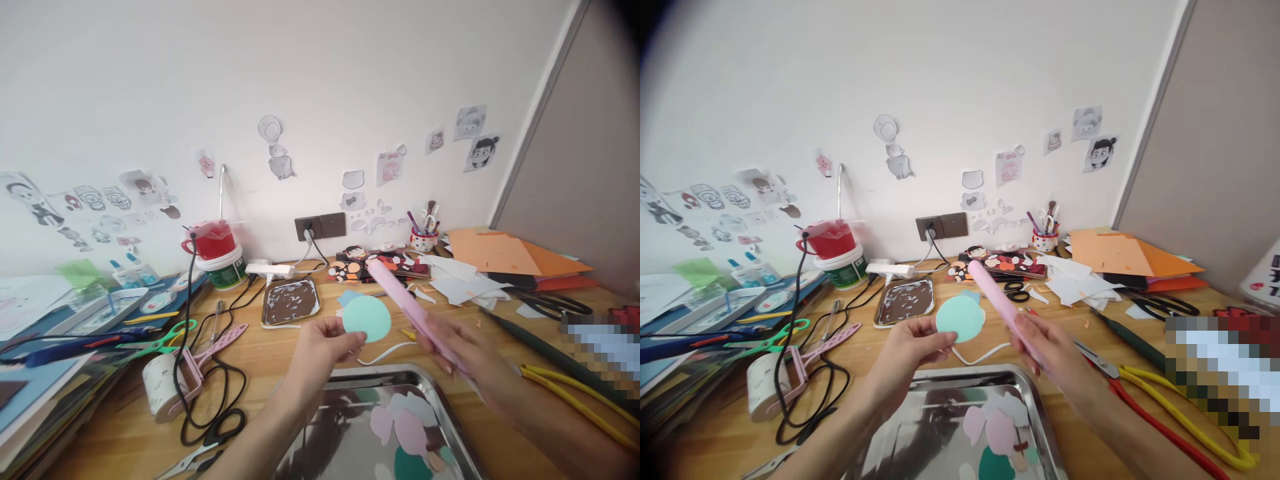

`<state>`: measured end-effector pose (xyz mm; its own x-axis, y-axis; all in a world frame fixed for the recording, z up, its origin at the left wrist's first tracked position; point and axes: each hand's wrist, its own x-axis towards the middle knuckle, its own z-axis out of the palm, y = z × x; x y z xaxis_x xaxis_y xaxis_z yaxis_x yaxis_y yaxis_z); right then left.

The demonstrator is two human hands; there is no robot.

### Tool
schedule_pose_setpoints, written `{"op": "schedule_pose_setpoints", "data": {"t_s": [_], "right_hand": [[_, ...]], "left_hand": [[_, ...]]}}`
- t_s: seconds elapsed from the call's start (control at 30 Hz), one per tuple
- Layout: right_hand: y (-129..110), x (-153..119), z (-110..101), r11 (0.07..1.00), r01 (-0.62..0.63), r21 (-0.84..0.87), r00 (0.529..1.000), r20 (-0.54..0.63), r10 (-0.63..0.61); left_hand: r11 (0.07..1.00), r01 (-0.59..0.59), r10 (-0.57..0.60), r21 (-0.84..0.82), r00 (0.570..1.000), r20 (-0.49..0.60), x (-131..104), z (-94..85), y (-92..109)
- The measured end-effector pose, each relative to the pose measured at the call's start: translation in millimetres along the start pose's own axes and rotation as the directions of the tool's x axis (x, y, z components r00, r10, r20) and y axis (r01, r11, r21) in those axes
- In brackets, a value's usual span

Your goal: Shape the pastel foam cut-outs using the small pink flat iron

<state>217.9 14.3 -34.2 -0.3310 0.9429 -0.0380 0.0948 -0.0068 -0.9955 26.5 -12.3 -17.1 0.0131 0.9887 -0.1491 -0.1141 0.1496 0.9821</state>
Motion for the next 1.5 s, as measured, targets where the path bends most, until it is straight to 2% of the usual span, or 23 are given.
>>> {"op": "schedule_pose_setpoints", "data": {"t_s": [0.07, 0.17, 0.33, 0.47, 0.57, 0.7, 0.77, 0.9, 1.1, 1.33, 1.4, 1.5], "right_hand": [[-3, 1, -4, 0.999, 0.0, 0.047, 1.0, -0.023, 0.001], [-4, -1, -4, 0.998, -0.021, 0.066, 0.998, 0.066, 0.017], [-3, -4, 2, 0.997, -0.075, -0.015, 0.978, 0.194, 0.076], [-4, -4, 6, 0.999, -0.032, -0.029, 0.965, 0.259, 0.039], [-2, -4, 8, 0.999, 0.026, -0.04, 0.97, 0.244, -0.016], [-1, -6, 9, 1.0, 0.001, -0.016, 0.974, 0.227, 0.003], [0, -6, 10, 1.0, -0.016, -0.015, 0.968, 0.248, 0.019], [6, -5, 10, 0.999, -0.016, -0.028, 0.961, 0.275, 0.023], [11, -1, 8, 0.998, -0.006, -0.062, 0.983, 0.182, 0.018], [-1, 0, -3, 0.998, -0.044, 0.034, 0.998, 0.047, 0.043], [-2, 0, -3, 0.998, -0.037, 0.05, 0.998, 0.059, 0.034], [-3, -1, 2, 0.998, -0.05, 0.037, 0.989, 0.139, 0.044]], "left_hand": [[0.999, -0.022, 0.022, -0.025, 1.0, -0.018, 0, -2.4, 2], [0.998, -0.034, 0.034, -0.059, 0.999, -0.015, 1, -3.5, 2], [0.999, -0.019, 0.02, -0.038, 1.0, 0.012, 4, -4.0, -3], [1.0, -0.014, 0.014, -0.012, 1.0, 0.019, 6, -4.5, -3], [1.0, -0.011, 0.011, -0.012, 0.999, 0.038, 5, -2.7, -4], [1.0, 0.013, -0.015, 0.013, 0.992, 0.125, 1, 3.5, -6], [0.999, 0.027, -0.033, 0.046, 0.99, 0.136, 0, 6.5, -7], [0.998, 0.035, -0.039, 0.043, 0.994, 0.103, 0, 7.3, -10], [0.998, 0.055, -0.057, 0.043, 0.997, 0.046, 4, 3.7, -9], [0.999, 0.033, -0.033, 0.004, 0.999, -0.018, 6, -1.1, -5], [1.0, 0.014, -0.014, -0.005, 1.0, -0.026, 7, -1.8, -5], [1.0, -0.003, 0.003, -0.018, 1.0, -0.015, 6, -1.1, -5]]}}
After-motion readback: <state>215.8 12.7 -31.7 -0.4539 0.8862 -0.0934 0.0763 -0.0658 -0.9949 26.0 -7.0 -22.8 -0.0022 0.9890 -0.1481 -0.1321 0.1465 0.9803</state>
